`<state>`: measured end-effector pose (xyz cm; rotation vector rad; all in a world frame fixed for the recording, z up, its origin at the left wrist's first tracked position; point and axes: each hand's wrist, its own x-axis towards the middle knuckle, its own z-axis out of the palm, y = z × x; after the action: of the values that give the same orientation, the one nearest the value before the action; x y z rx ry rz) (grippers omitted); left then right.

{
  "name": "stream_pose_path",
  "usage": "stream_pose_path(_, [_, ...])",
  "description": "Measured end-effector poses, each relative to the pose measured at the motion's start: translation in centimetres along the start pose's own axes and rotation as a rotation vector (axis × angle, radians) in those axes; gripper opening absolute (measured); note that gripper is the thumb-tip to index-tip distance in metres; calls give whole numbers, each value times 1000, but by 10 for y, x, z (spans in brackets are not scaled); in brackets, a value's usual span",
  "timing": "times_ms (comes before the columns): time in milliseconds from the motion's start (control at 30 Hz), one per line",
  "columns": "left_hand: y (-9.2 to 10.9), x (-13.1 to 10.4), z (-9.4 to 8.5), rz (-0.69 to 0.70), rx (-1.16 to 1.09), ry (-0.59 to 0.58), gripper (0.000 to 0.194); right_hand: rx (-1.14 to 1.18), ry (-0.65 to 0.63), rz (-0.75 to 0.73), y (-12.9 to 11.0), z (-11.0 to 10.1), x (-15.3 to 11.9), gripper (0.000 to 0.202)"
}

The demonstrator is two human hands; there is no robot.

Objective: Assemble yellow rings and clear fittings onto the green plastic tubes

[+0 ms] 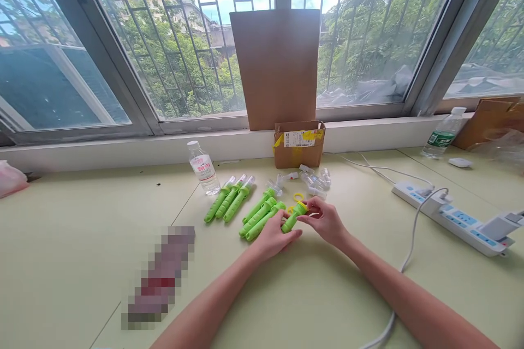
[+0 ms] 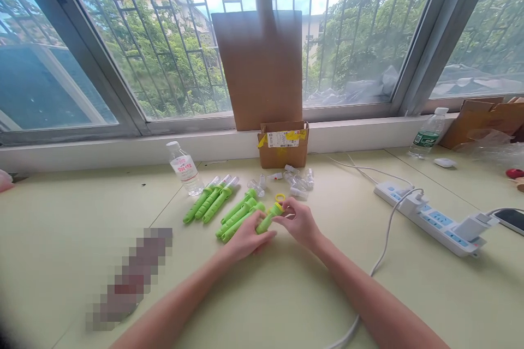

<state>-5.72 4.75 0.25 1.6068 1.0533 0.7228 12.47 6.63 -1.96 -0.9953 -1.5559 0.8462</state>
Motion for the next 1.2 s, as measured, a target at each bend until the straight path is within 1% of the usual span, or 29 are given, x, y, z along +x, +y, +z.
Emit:
stream_pose_path(233, [3,2,-2,-56,-94,-30,33,-17,2,-9,1,-1,0,36])
stream_pose_path(433, [0,4,-4,-54,-142,-4,32,-11,20,-2,1,0,1,37])
stream_pose_path(633, [-4,8,-4,-68,-205,-31,36,-8,45,-18,-2,1,2,39])
stream_pose_path(767, [-6,8,-5,-50,-212,-48,36,-27,72,-36,-5,2,2,41])
stream_pose_path(967, [0,7,-7,-62,-226,-79,36,-43,108,-67,-5,3,1,39])
stream_pose_path(1200, [7,3,-6,-86,-257,-41,37,-39,139,-80,-5,4,0,36])
